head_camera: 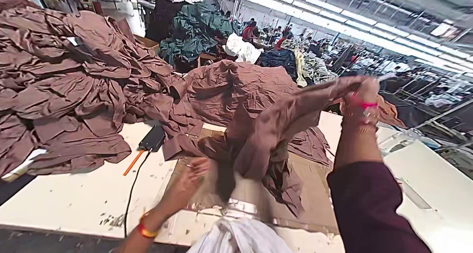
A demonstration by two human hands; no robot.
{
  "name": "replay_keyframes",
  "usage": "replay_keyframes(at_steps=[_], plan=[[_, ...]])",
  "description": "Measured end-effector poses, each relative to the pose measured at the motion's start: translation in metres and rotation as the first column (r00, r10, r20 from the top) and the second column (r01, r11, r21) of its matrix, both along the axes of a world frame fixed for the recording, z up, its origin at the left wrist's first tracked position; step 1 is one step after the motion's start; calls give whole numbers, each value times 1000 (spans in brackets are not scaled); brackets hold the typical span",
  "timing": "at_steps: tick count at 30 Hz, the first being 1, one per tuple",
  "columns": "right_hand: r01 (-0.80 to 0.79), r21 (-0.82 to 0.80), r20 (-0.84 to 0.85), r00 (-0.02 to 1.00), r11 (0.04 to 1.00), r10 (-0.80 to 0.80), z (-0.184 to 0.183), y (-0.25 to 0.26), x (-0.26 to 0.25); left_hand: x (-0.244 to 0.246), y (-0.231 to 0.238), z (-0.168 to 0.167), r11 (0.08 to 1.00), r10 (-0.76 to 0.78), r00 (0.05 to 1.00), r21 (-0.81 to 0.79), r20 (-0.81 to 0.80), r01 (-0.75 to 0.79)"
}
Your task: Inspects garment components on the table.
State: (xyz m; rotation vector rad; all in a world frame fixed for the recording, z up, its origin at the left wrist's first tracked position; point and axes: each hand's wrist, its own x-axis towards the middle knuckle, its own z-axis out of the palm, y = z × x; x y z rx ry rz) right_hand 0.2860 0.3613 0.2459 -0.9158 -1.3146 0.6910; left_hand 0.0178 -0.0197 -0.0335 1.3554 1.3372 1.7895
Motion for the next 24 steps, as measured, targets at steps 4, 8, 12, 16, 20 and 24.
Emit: replay_keyframes(at_steps=[4, 8, 12, 16, 20, 24], plan=[[-639, -40, 504, 651, 768, 567, 77, -96, -70, -42, -9, 70, 862, 376, 922, 400, -90, -312], [-922, -386, 867, -367, -11, 335, 50, -222, -104, -29, -15, 153, 808, 538, 545, 577, -643, -118], [-925, -368, 885, -378, -91, 273, 71, -181, -79, -4, 14, 183, 896, 392, 359, 440, -847, 59], [-791, -359, 928, -244, 496, 283, 47, -162, -41, -35, 29, 234, 904, 420, 187, 391, -888, -171], [-551, -278, 961, -155, 787, 230, -5, -135, -6, -50, 34, 287, 730, 612, -149, 627, -777, -270], [-458, 505, 756, 643, 732, -119, -9, -118, 92, -60, 10, 313, 852, 513, 10, 507, -859, -129]])
